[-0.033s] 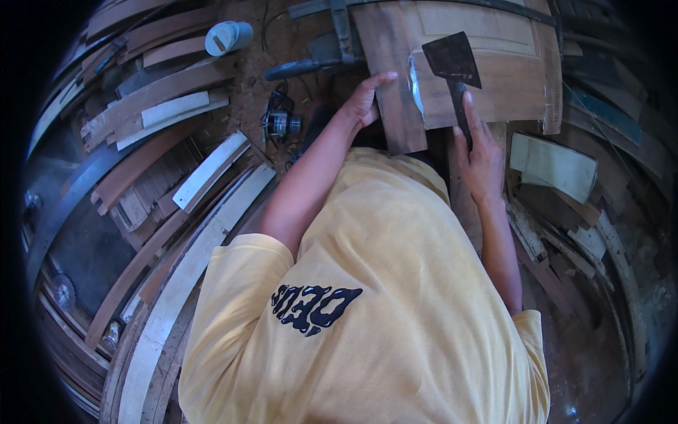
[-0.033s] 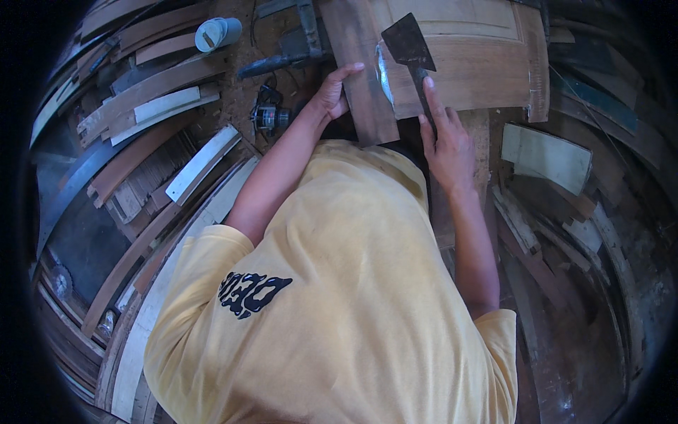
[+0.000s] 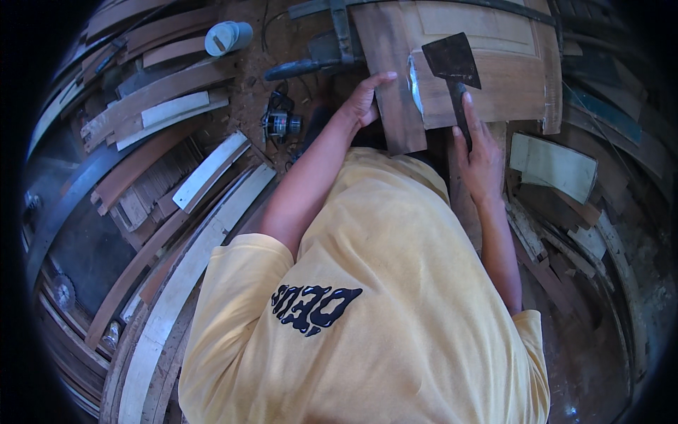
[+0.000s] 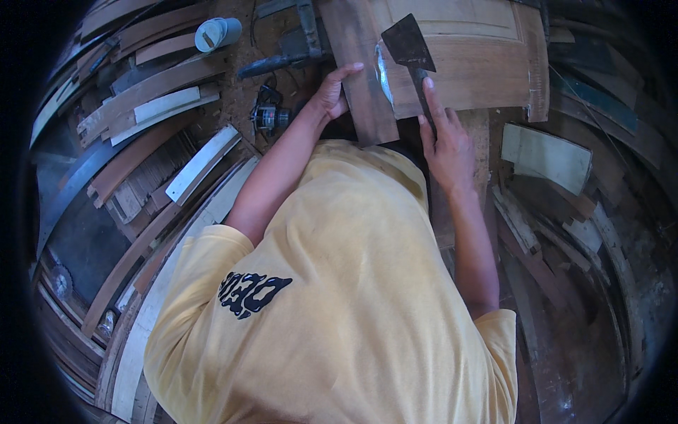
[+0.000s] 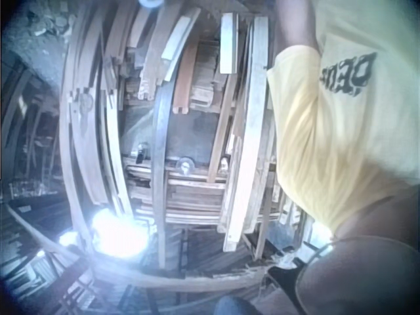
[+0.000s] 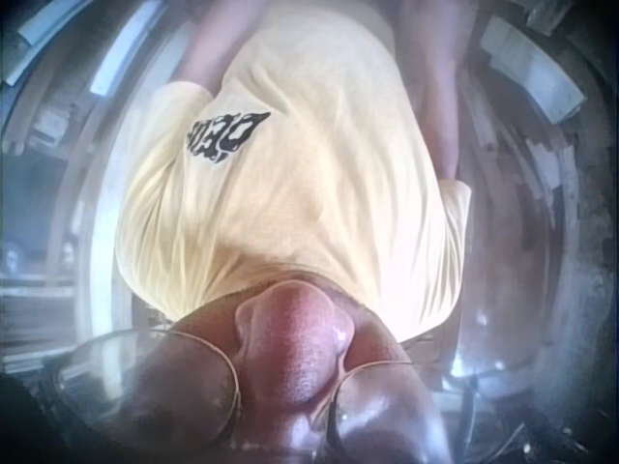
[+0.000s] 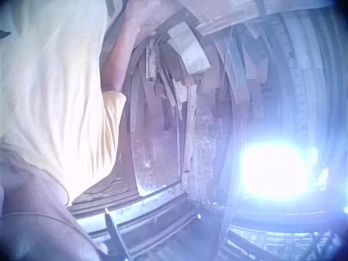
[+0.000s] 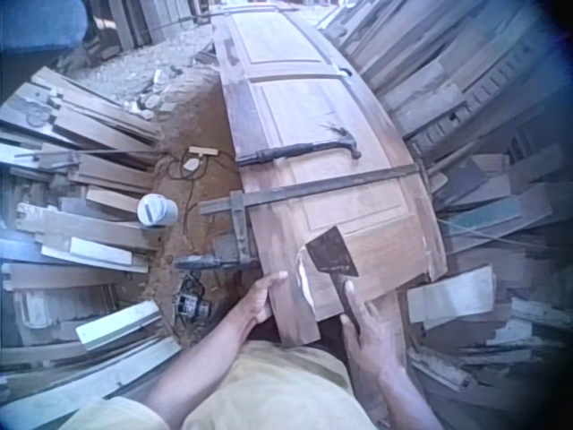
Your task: The person selects nails from a small container and uses a hammer to secure a panel within a wood frame, then uses a metal bar clamp to apply pressure and hold the assembly together while using a chisel to adjust a joint.
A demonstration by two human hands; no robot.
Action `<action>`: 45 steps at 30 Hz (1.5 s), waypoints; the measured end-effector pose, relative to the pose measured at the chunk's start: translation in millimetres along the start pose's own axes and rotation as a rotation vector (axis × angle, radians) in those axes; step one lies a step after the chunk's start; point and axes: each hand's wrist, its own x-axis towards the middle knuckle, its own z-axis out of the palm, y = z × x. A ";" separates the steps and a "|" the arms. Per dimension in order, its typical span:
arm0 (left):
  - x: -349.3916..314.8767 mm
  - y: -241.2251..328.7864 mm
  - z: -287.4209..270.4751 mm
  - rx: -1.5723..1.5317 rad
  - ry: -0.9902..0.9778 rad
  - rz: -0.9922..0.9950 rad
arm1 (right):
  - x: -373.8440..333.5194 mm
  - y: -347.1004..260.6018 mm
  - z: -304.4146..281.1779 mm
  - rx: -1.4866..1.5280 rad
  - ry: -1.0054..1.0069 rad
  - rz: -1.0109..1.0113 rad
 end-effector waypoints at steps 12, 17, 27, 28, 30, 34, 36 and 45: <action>3.1 0.0 -1.9 -0.020 -0.055 0.020 | -14.6 15.3 23.5 0.015 0.016 -0.029; -3.5 -2.3 0.4 -0.027 -0.032 0.015 | -57.7 26.5 28.1 0.018 -0.041 0.015; -33.4 -42.9 44.7 0.614 0.537 0.343 | -135.1 33.8 34.7 0.140 0.093 0.292; -36.0 -41.9 36.8 0.628 0.534 0.339 | -136.2 32.2 35.3 0.155 0.143 0.273; -36.3 -32.6 21.6 0.110 0.187 0.040 | -144.6 34.4 37.1 0.162 0.163 0.319; -32.6 -40.7 -3.7 0.154 0.083 -0.050 | -152.6 28.6 39.8 0.165 0.209 0.361; -31.1 -44.1 -0.2 0.145 0.082 -0.073 | -155.9 27.8 39.1 0.180 0.164 0.423; -38.0 -43.4 12.0 0.184 0.142 -0.093 | -161.2 26.4 54.7 0.198 0.202 0.461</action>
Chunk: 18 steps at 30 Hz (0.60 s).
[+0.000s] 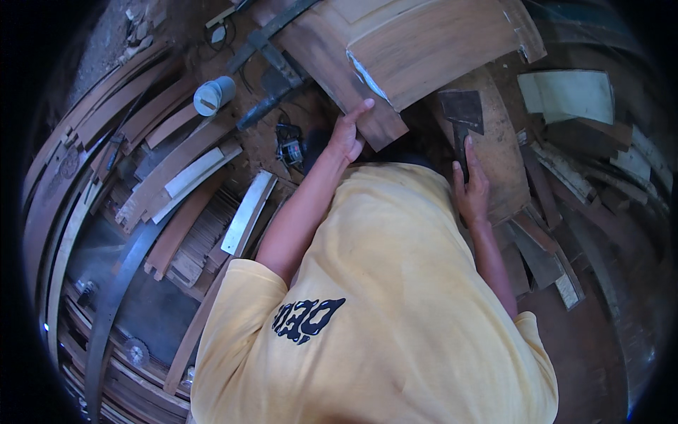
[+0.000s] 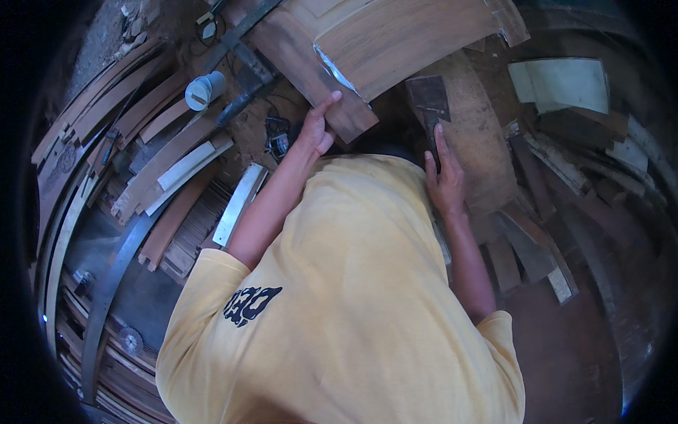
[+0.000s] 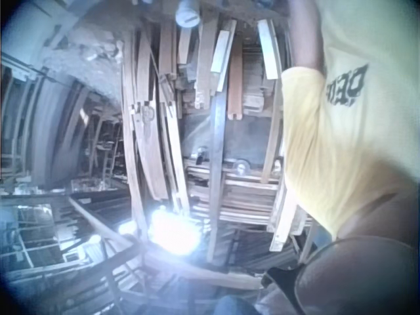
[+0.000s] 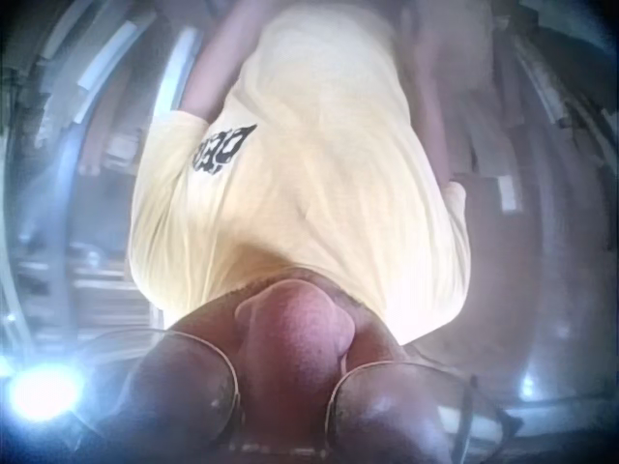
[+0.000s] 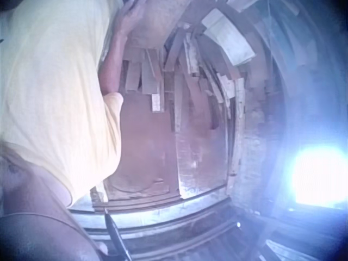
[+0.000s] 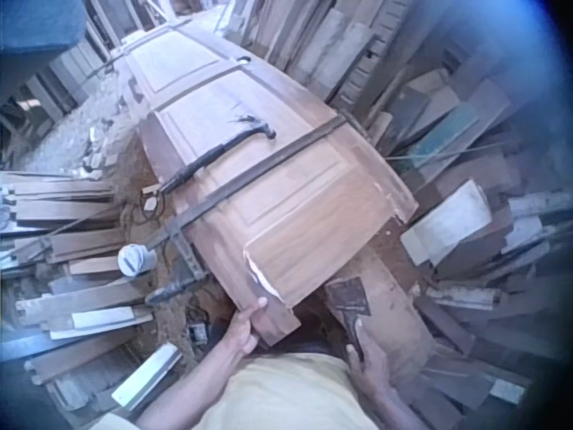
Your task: The person selects nails from a small container and uses a hammer to secure a panel within a wood frame, then uses a metal bar clamp to apply pressure and hold the assembly together while using a chisel to adjust a joint.
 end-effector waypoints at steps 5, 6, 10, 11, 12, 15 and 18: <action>-9.2 -12.5 5.8 0.088 0.018 0.013 | -0.9 -1.0 0.8 0.013 0.027 -0.009; -12.3 -15.7 14.1 0.071 0.067 0.050 | 0.5 -2.3 0.9 0.007 0.039 -0.046; -15.7 -17.3 28.6 0.001 0.136 0.086 | -1.7 -4.9 0.6 -0.058 0.008 -0.075; -15.2 -18.0 26.5 -0.009 0.146 0.081 | -2.2 -6.7 0.1 -0.062 -0.006 -0.074; -13.7 -18.4 23.5 -0.002 0.130 0.062 | -2.4 -9.3 0.1 -0.068 -0.035 -0.055; -7.4 -23.9 11.1 -0.021 0.098 0.045 | 4.1 -20.5 3.2 -0.072 -0.155 -0.015; -5.3 -28.2 8.2 -0.044 0.076 0.069 | 23.6 -36.0 21.6 -0.130 -0.192 -0.051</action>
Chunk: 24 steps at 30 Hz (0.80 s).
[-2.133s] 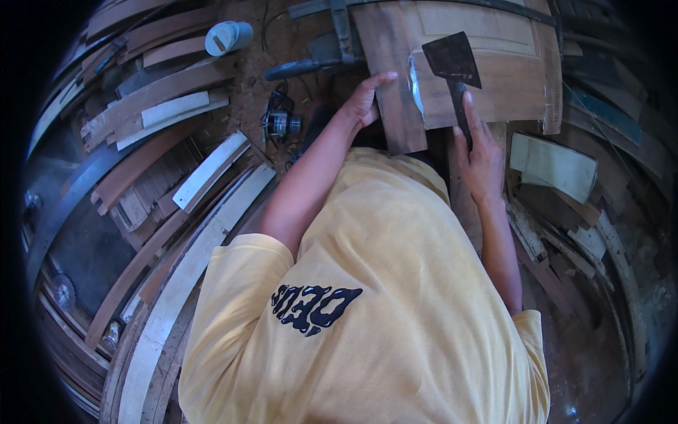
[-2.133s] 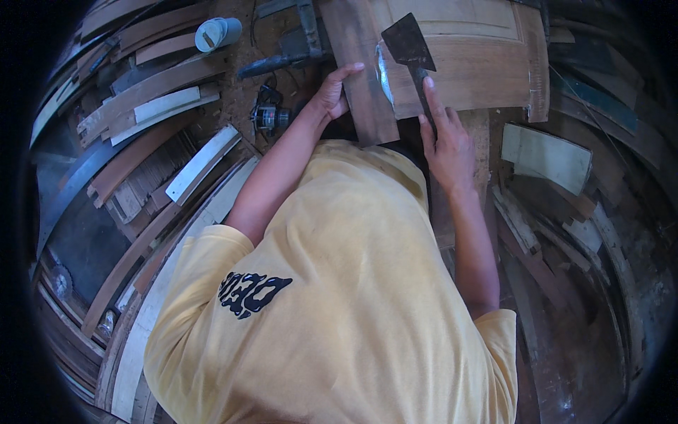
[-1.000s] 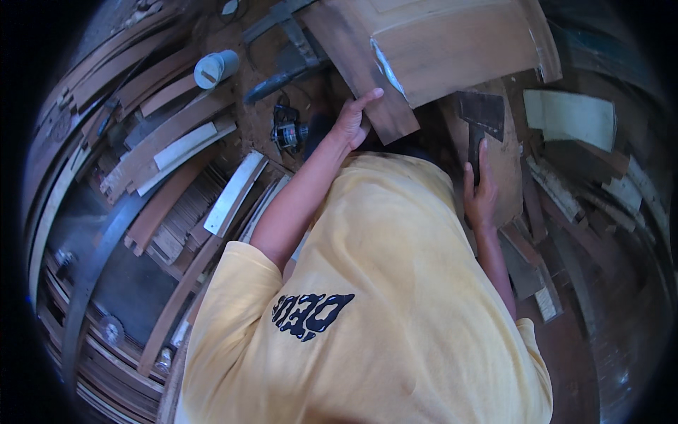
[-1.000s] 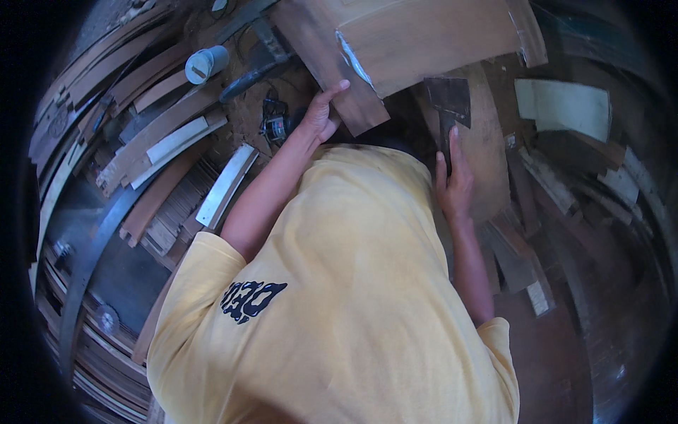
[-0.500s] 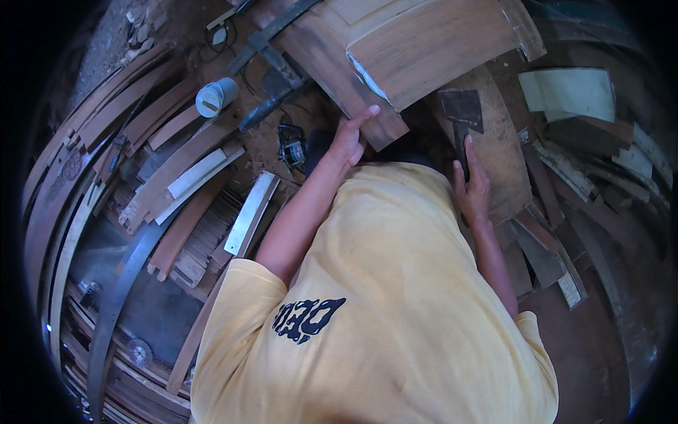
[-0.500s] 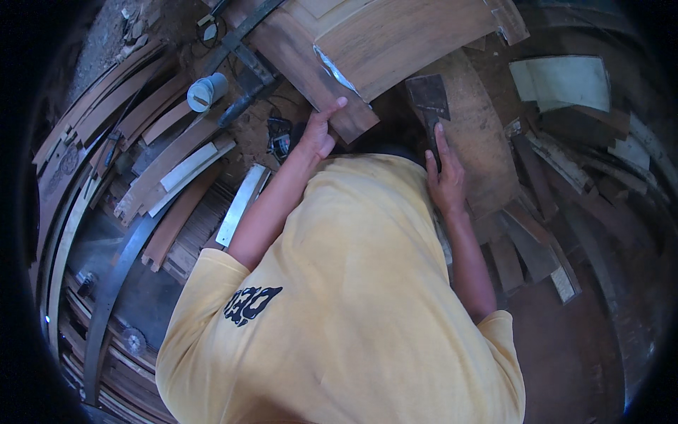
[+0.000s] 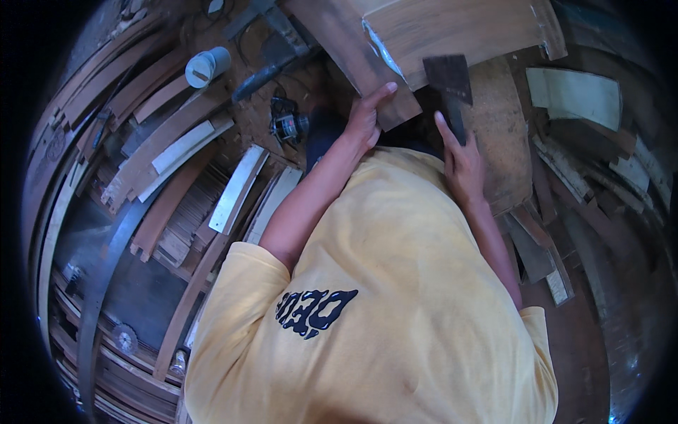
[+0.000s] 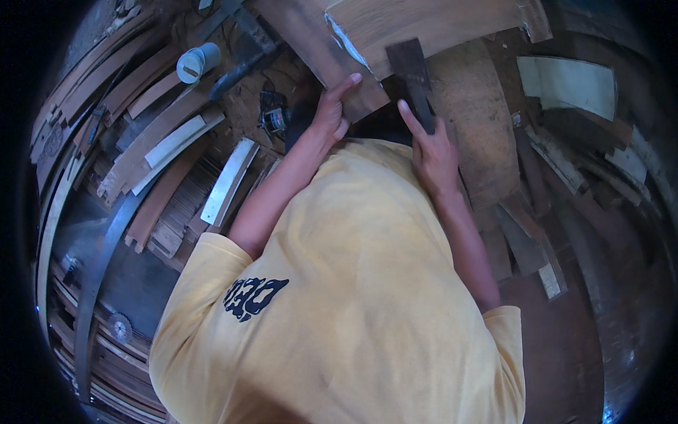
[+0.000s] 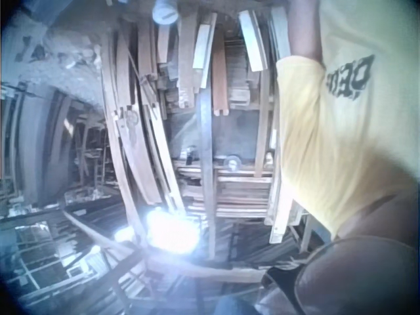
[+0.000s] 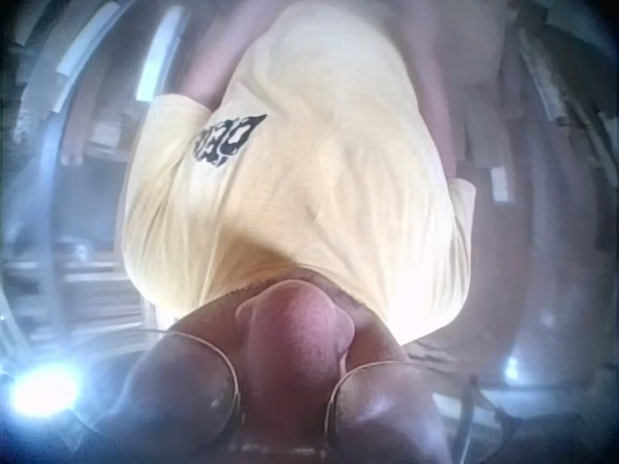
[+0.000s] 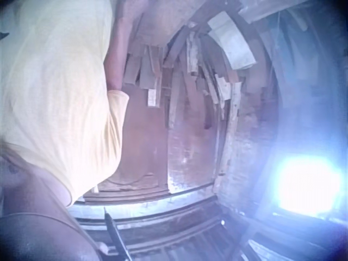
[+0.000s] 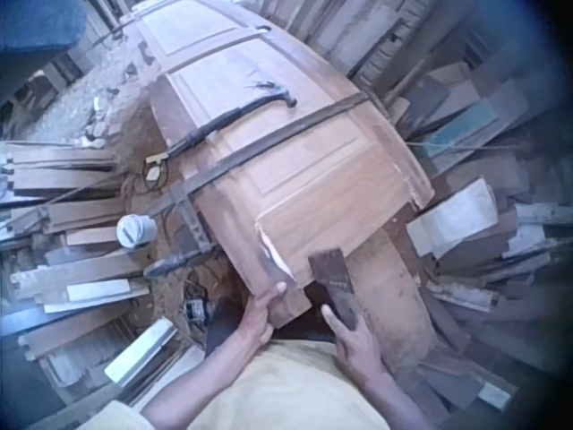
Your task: The person selects nails from a small container and uses a hammer to secure a panel within a wood frame, then uses a metal bar clamp to apply pressure and hold the assembly together while using a chisel to adjust a joint.
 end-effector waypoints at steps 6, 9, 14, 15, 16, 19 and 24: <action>1.7 -1.4 2.1 -0.014 -0.021 0.055 | 54.0 -31.4 17.6 -0.207 0.037 0.013; 0.0 1.7 3.5 -0.039 -0.036 0.051 | 52.3 -33.8 25.8 -0.233 0.028 -0.027; 0.2 2.6 -2.8 -0.090 -0.091 -0.021 | 47.7 -46.2 38.9 -0.198 0.010 0.016; 0.5 1.7 -3.1 -0.075 -0.101 -0.005 | 47.7 -44.7 40.6 -0.212 0.025 0.013; 1.0 1.2 -3.4 -0.060 -0.112 0.010 | 48.2 -43.7 41.4 -0.226 0.041 0.010; 1.2 3.1 -3.2 -0.067 -0.132 0.028 | 52.0 -48.0 33.0 -0.278 0.015 0.052; 2.2 2.9 -5.5 -0.093 -0.153 0.008 | 53.1 -40.7 27.3 -0.260 0.016 0.000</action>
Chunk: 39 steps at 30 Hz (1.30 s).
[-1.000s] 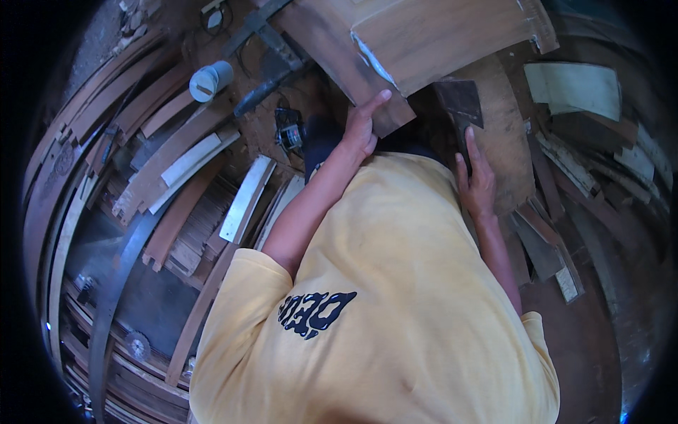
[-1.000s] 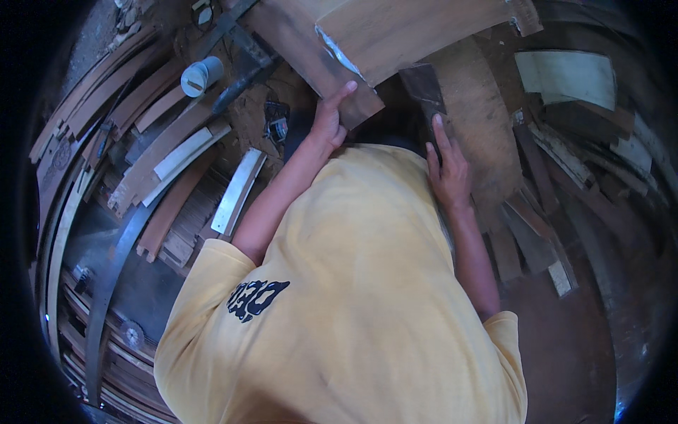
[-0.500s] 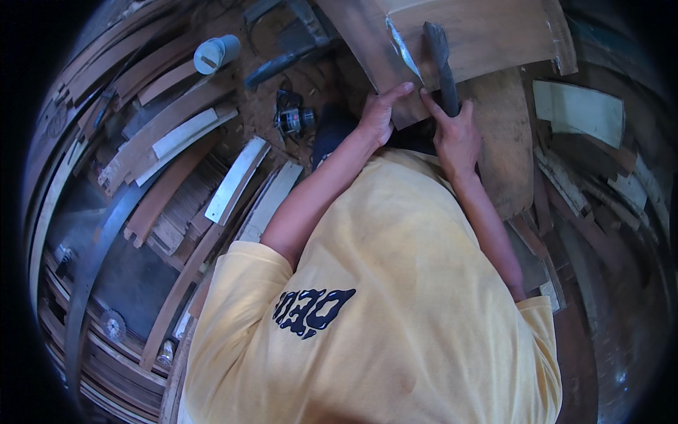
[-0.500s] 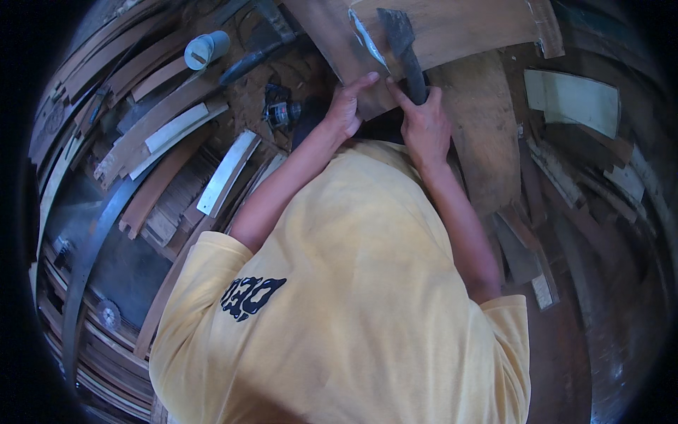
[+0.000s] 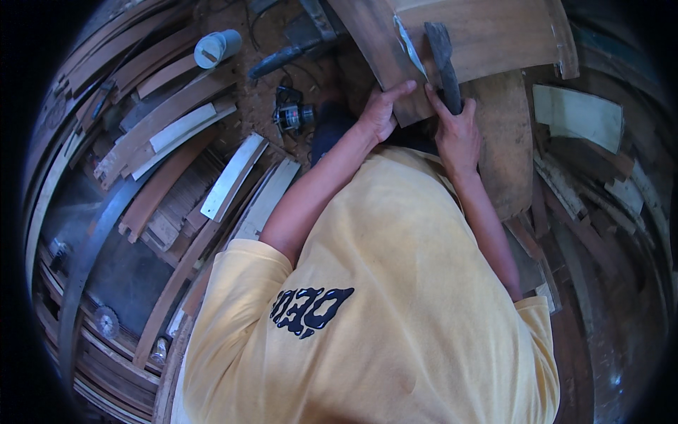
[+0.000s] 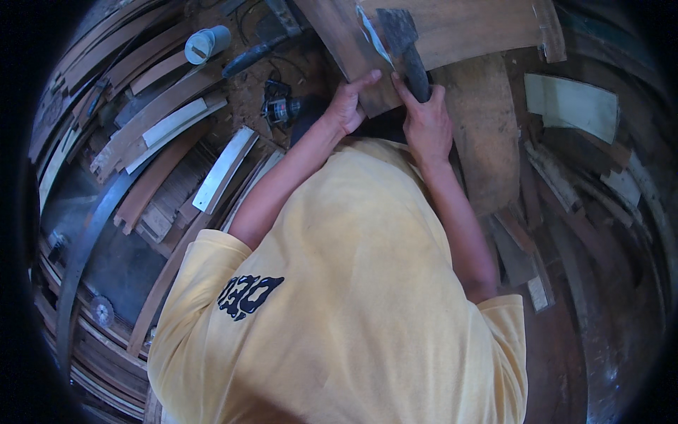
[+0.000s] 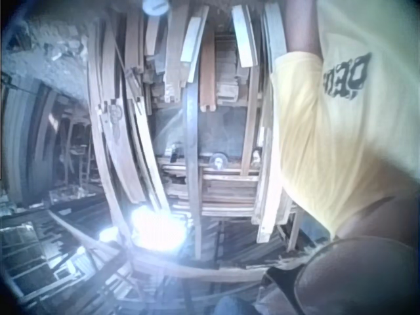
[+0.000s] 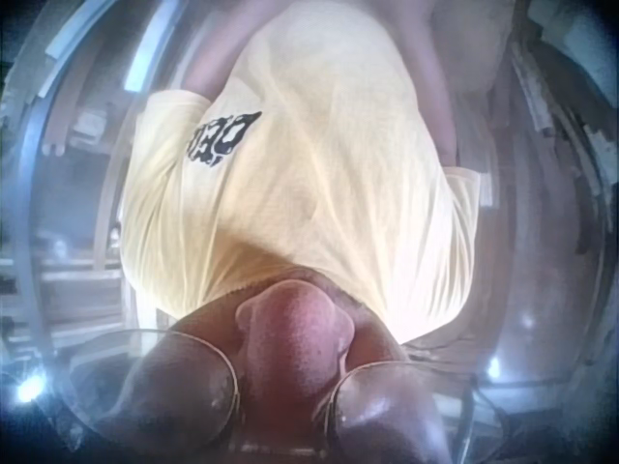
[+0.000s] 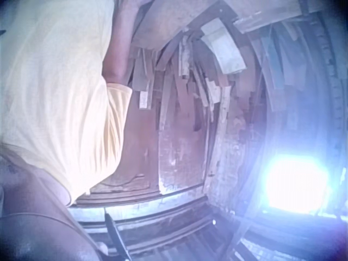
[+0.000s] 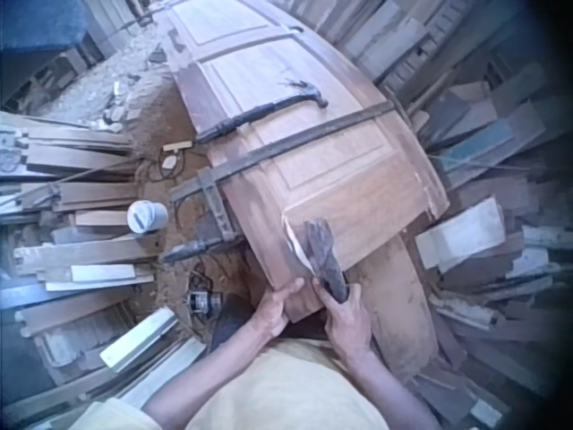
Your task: The person selects nails from a small container and uses a hammer to secure a panel within a wood frame, then uses a metal bar clamp to apply pressure and hold the assembly together while using a chisel to adjust a joint.
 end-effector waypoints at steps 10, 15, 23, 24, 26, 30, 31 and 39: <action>-2.7 0.1 -0.1 -0.021 -0.017 0.016 | -2.5 8.7 10.2 0.011 0.048 -0.048; -2.6 1.5 -1.6 -0.010 -0.013 0.000 | -3.3 8.8 11.3 0.022 0.048 -0.040; 0.0 9.9 -10.4 0.140 0.043 -0.030 | -15.1 35.4 10.9 0.159 0.117 -0.030; -4.3 12.6 -7.1 0.192 0.069 -0.002 | -22.2 43.7 7.6 0.152 0.161 -0.005; -9.2 5.8 -13.6 0.720 0.440 0.407 | -37.7 56.3 1.6 0.323 0.227 0.001; -11.2 47.6 32.1 1.566 0.422 0.872 | -74.1 80.2 -2.6 0.402 0.329 0.205; -3.9 55.5 60.2 1.829 0.157 1.063 | -83.0 88.4 3.1 0.408 0.357 0.275; 201.3 -7.4 252.4 2.323 -0.542 1.371 | -121.6 80.0 36.1 0.543 0.437 0.610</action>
